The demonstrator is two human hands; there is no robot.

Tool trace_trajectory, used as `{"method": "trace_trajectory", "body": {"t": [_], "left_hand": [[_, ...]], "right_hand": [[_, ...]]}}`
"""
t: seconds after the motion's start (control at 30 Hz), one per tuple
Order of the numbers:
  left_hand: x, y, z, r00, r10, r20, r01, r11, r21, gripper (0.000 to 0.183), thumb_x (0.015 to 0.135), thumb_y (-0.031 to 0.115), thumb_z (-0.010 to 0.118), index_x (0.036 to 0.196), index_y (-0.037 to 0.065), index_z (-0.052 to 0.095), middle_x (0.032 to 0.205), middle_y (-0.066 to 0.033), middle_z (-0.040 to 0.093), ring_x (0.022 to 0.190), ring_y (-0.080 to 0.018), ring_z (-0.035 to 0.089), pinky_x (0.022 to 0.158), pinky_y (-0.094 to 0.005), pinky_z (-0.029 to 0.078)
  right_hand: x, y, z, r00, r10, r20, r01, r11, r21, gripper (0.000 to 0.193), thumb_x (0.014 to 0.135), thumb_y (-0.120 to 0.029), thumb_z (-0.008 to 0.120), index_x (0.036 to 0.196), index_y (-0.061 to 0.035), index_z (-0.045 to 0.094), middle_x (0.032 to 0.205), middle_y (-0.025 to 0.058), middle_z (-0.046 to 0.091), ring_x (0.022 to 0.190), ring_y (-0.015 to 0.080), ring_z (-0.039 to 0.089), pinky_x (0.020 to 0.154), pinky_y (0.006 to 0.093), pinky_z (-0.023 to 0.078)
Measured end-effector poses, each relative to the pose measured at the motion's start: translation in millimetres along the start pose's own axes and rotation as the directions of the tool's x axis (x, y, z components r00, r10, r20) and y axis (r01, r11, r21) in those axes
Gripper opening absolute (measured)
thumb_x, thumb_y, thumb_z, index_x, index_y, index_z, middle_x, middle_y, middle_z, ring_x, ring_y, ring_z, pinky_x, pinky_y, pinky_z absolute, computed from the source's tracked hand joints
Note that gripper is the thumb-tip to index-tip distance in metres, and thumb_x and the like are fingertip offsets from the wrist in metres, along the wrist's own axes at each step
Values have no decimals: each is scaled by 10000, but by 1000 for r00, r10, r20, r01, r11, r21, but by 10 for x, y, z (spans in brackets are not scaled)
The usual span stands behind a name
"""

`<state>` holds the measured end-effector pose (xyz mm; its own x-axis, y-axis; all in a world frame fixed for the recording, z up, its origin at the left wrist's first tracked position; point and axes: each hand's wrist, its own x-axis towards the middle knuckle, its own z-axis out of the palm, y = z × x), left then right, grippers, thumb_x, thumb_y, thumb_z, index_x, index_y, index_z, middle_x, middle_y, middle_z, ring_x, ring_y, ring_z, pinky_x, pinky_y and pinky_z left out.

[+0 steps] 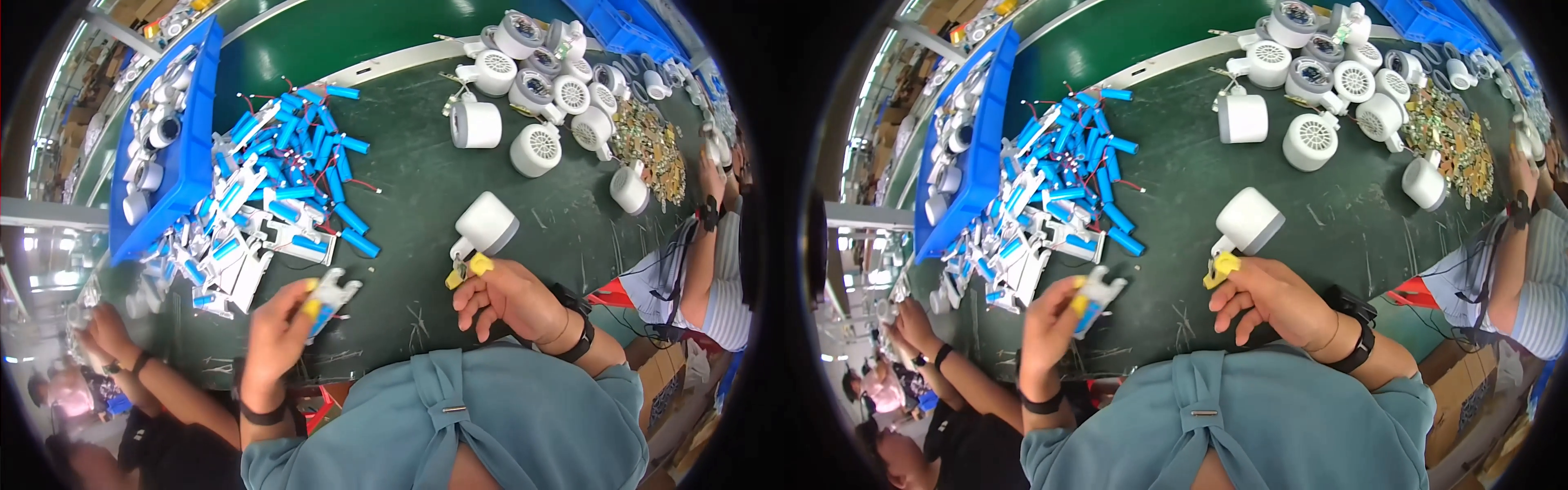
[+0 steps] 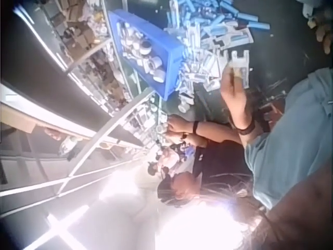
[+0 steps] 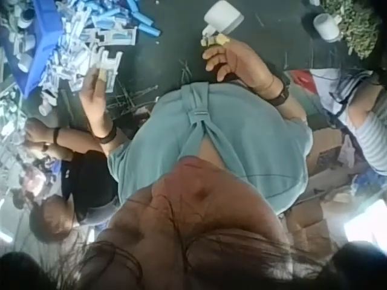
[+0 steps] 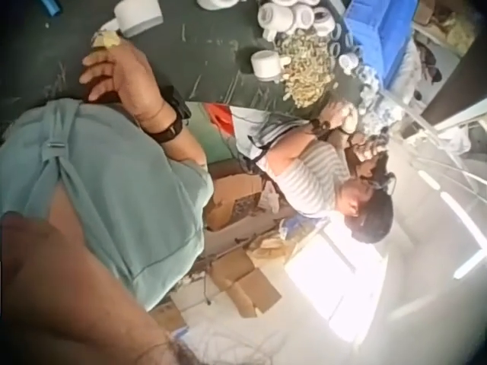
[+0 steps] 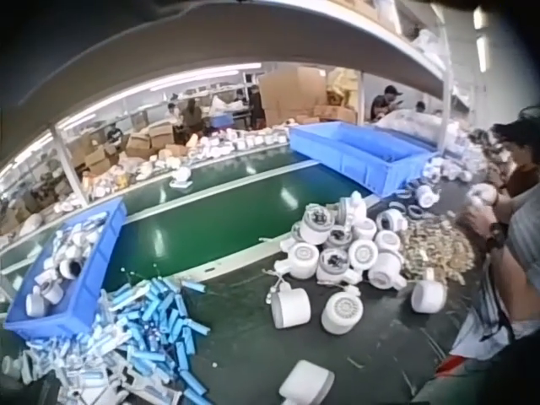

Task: Assembling components into white plastic alarm or sensor housings on a factory line.

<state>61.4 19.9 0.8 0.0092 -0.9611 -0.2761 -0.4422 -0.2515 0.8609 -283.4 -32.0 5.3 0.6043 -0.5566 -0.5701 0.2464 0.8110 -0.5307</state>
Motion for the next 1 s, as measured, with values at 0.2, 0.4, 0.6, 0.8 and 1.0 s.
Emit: {"method": "trace_trajectory", "body": {"t": [0.2,0.4,0.6,0.8,1.0], "left_hand": [[50,236,143,914,402,-51,-341,831,440,376,779,-113,619,1143,-20,609,1016,-146,642,893,-217,654,792,-312,518],[-9,328,39,895,447,19,-425,836,347,424,713,-132,652,1114,-2,607,1069,-159,623,942,-280,639,812,-338,515],[78,314,113,877,472,91,-476,827,300,420,700,-113,683,1094,18,618,1061,-145,615,931,-272,626,799,-326,508],[139,310,234,824,563,61,-529,727,438,356,683,-79,678,1023,26,658,1001,-128,646,862,-299,615,742,-358,502],[140,285,272,774,632,40,-558,652,513,291,709,-79,628,976,23,681,946,-115,667,808,-298,599,704,-367,475]], "right_hand": [[82,-9,147,999,-31,-32,23,977,-212,199,982,-206,539,1030,-18,582,861,69,643,746,161,668,551,265,558],[36,-11,168,997,-59,-40,51,982,-184,218,982,-206,544,1100,-23,546,916,82,633,769,170,668,555,271,558],[87,-38,161,1000,-6,-4,6,998,-67,365,1008,-354,502,1141,-14,515,932,113,640,756,196,672,539,294,560],[181,-38,297,997,7,-70,-7,1000,2,266,1015,-257,475,1080,-12,556,894,91,648,688,182,671,541,295,558],[146,101,255,979,-166,-121,152,982,-114,215,1017,-179,476,1114,-4,557,912,86,632,729,157,657,590,278,556]]}}
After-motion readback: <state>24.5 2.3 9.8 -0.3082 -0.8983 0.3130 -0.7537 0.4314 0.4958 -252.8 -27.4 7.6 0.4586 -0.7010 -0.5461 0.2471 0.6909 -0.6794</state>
